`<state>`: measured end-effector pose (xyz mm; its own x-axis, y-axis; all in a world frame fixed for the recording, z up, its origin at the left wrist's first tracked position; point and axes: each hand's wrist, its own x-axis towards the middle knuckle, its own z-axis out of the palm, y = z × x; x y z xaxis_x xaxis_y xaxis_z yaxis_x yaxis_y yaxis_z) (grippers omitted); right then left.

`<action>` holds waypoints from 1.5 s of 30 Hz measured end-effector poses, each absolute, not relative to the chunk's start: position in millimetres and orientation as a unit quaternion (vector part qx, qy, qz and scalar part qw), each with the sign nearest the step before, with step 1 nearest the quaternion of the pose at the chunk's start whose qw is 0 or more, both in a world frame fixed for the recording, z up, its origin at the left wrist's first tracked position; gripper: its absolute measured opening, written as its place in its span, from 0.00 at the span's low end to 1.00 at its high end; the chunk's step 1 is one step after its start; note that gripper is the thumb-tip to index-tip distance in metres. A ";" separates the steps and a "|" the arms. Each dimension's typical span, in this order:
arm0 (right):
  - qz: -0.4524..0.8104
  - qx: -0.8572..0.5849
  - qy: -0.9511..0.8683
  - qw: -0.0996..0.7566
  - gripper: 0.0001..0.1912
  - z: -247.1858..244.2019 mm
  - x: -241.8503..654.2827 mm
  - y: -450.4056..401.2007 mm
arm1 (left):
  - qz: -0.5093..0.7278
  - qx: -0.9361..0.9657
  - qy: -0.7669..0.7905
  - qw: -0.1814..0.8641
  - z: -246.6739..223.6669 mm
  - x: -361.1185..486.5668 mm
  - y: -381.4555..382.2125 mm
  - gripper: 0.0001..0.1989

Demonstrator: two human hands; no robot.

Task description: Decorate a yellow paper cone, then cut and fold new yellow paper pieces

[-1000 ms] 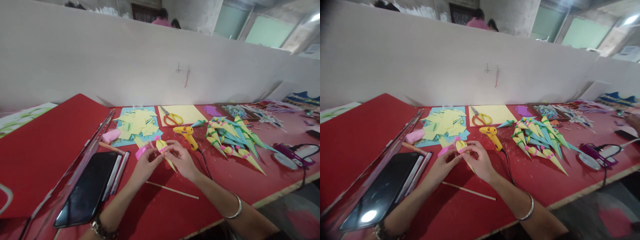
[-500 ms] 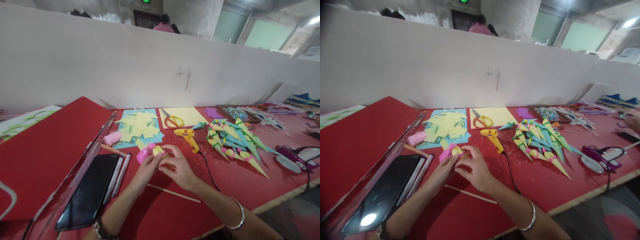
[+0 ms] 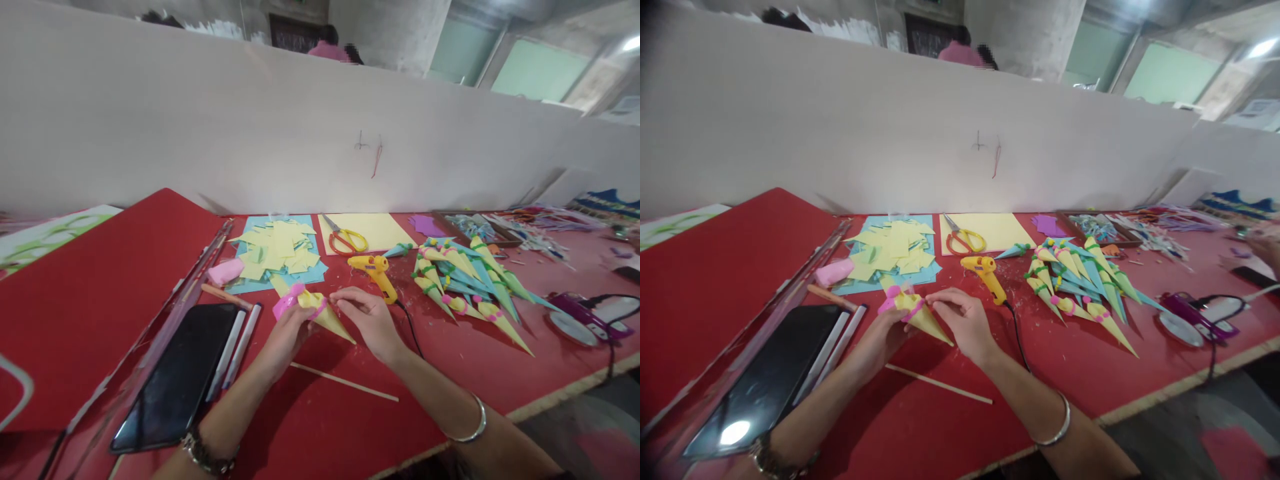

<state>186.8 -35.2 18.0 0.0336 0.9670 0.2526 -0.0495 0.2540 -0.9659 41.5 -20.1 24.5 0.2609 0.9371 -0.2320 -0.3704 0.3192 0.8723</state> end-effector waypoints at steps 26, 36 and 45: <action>0.511 -0.458 -0.587 0.429 0.13 14.4 186.9 -34.5 | 0.470 0.499 0.433 0.585 18.8 36.0 -15.3 0.13; 0.292 -0.488 -0.683 0.458 0.05 20.2 183.2 -40.8 | 0.472 0.524 0.470 0.531 21.4 37.9 -19.8 0.19; 0.485 -0.441 -0.503 0.564 0.07 11.1 190.6 -28.1 | 0.455 0.523 0.445 0.568 20.7 36.6 -20.4 0.20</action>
